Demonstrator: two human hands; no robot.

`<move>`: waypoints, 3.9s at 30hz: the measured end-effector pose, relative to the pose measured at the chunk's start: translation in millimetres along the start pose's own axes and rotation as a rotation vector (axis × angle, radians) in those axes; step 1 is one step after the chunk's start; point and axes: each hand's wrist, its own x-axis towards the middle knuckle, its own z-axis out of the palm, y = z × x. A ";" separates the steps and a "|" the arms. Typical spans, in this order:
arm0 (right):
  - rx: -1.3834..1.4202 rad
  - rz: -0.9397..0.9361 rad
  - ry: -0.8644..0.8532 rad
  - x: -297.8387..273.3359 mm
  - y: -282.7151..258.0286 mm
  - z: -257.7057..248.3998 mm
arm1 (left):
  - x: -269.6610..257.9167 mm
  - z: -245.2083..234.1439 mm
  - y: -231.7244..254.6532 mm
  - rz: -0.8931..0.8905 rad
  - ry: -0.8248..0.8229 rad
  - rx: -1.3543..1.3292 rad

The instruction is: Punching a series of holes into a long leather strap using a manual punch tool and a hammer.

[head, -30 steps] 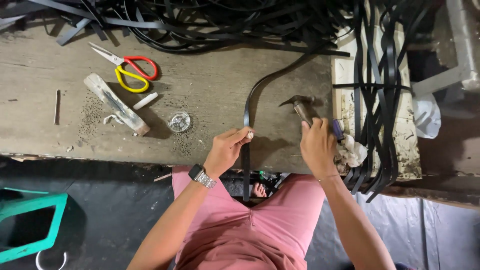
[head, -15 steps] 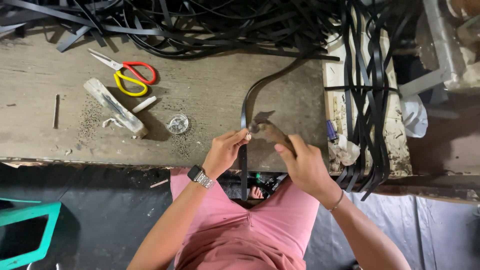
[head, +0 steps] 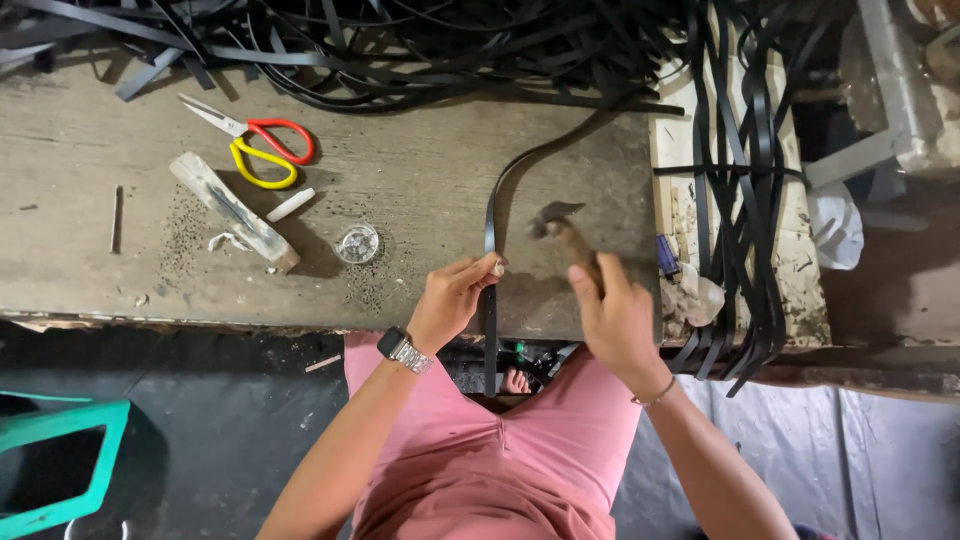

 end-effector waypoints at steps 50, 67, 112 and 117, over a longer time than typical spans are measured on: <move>0.018 -0.447 0.022 12.3 -9.7 74.9 | 1.9 9.2 -17.5 -0.107 0.104 0.065; 0.208 0.056 -0.008 14.1 -7.1 -11.1 | -6.7 11.0 -13.6 -0.060 0.038 0.069; -0.149 -0.392 -0.181 17.3 -19.1 61.2 | 13.5 -4.7 -6.6 -0.539 0.289 -0.544; -0.127 -0.403 -0.168 17.0 -21.2 58.7 | 14.6 -6.1 -2.3 -0.468 0.262 -0.340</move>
